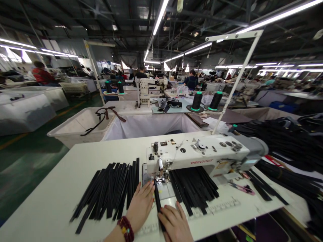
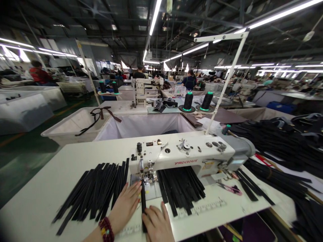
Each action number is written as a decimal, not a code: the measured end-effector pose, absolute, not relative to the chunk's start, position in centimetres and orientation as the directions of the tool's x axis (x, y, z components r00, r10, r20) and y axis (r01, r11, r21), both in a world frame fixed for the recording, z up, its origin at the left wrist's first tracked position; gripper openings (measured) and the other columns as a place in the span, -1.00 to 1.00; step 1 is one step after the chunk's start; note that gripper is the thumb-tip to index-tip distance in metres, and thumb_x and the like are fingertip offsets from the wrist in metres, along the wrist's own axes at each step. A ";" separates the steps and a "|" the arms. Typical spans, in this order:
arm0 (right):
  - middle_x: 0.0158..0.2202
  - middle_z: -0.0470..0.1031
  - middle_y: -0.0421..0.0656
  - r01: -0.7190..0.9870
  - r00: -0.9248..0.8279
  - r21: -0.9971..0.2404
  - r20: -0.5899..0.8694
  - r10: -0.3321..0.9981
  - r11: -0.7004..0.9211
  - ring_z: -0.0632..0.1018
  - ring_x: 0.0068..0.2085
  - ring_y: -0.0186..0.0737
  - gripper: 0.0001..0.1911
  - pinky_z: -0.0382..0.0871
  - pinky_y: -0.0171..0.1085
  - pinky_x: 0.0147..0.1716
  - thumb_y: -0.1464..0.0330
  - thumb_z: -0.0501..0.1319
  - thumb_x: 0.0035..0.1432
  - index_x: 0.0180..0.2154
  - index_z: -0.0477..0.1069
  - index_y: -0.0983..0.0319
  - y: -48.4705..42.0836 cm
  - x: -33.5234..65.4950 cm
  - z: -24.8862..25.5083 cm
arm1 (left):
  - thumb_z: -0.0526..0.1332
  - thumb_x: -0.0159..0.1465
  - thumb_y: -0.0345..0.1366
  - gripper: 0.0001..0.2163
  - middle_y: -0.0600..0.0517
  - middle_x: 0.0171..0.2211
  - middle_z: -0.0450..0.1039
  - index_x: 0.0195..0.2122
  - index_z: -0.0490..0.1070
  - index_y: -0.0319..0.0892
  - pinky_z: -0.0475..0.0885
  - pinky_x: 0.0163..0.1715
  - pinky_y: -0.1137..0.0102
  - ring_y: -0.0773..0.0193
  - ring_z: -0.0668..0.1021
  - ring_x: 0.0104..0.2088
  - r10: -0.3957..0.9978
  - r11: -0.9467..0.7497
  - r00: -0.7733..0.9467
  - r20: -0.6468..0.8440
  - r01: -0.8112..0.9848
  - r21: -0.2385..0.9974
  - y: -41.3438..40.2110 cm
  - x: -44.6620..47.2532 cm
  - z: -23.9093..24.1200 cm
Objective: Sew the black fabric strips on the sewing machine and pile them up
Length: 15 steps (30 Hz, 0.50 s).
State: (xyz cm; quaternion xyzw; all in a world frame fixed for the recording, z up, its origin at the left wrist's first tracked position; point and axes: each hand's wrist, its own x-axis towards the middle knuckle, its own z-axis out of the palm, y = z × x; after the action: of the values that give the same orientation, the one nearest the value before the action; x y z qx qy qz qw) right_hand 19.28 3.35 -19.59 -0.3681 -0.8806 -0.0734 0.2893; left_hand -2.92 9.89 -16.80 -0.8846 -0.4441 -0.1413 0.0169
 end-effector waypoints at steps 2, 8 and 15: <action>0.05 0.55 -0.13 0.695 -0.552 -0.120 0.543 0.633 0.709 0.50 0.06 -0.08 -0.53 -0.13 -0.01 0.36 0.46 0.16 0.13 0.10 0.38 0.17 3.2 19.2 -19.5 | 0.05 0.35 -0.44 -0.59 -0.11 0.24 0.38 0.22 0.34 -0.18 0.23 0.27 -0.02 0.09 0.42 0.22 0.780 -0.607 0.570 0.259 0.790 0.088 10.0 -2.9 -16.8; 0.12 0.50 -0.18 0.729 -0.491 -0.217 0.495 0.717 0.649 0.45 0.12 -0.09 -0.40 -0.24 -0.02 0.38 0.55 0.14 0.01 0.13 0.36 0.15 2.8 18.5 -18.6 | 0.05 0.35 -0.43 -0.60 -0.11 0.24 0.38 0.21 0.36 -0.17 0.21 0.27 -0.06 0.08 0.42 0.22 0.796 -0.587 0.557 0.236 0.807 0.074 10.4 -2.6 -16.3; 0.13 0.49 -0.20 0.750 -0.476 -0.272 0.410 0.778 0.602 0.45 0.13 -0.10 -0.39 -0.05 0.02 0.34 0.56 0.16 0.02 0.13 0.37 0.12 2.5 18.3 -17.3 | 0.05 0.35 -0.43 -0.61 -0.15 0.23 0.39 0.19 0.36 -0.21 0.23 0.25 -0.07 0.06 0.43 0.21 0.790 -0.588 0.556 0.259 0.806 0.063 10.5 -2.5 -16.4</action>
State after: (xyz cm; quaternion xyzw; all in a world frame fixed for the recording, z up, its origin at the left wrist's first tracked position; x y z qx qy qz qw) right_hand 18.33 2.51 -17.28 -0.4450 -0.8587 0.0273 0.2528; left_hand -2.50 10.48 -16.42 -0.8815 -0.4526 -0.1309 0.0313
